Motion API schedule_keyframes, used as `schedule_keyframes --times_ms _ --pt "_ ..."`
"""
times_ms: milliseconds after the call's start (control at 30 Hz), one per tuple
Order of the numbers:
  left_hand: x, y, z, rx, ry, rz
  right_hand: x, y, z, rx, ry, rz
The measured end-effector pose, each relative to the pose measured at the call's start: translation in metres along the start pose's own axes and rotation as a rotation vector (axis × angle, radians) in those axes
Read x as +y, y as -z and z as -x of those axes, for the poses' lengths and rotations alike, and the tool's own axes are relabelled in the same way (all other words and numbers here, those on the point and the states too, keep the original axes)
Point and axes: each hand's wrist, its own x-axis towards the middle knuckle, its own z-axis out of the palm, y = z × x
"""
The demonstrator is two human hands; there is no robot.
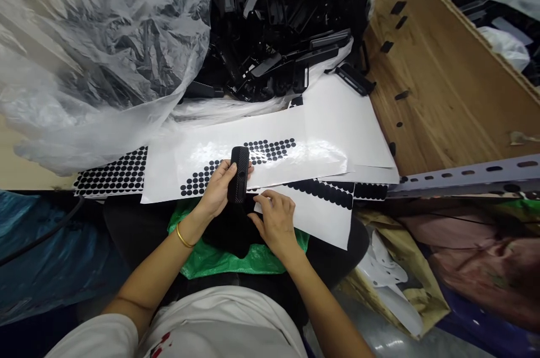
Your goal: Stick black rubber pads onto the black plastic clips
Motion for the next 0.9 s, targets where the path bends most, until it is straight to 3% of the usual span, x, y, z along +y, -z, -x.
schedule_keyframes --times_ms 133,233,400,533,700,900 --pt "-0.001 0.001 -0.001 -0.011 -0.005 -0.001 0.017 0.004 0.008 0.037 -0.006 0.04" --pt "-0.002 0.0 0.0 -0.014 -0.01 -0.013 0.026 0.007 0.014 0.054 0.098 -0.034" --pt "-0.001 0.0 0.0 -0.027 -0.009 -0.018 0.033 0.021 0.029 -0.103 0.193 -0.071" --pt "-0.001 0.001 -0.001 -0.027 0.003 -0.014 0.033 0.031 0.029 -0.2 0.085 -0.211" --pt "0.001 -0.001 0.001 -0.014 0.004 -0.022 0.027 0.02 0.011 0.023 -0.215 -0.312" --pt "0.002 -0.002 0.001 -0.014 0.025 -0.02 0.026 -0.002 0.0 0.15 -0.266 -0.213"
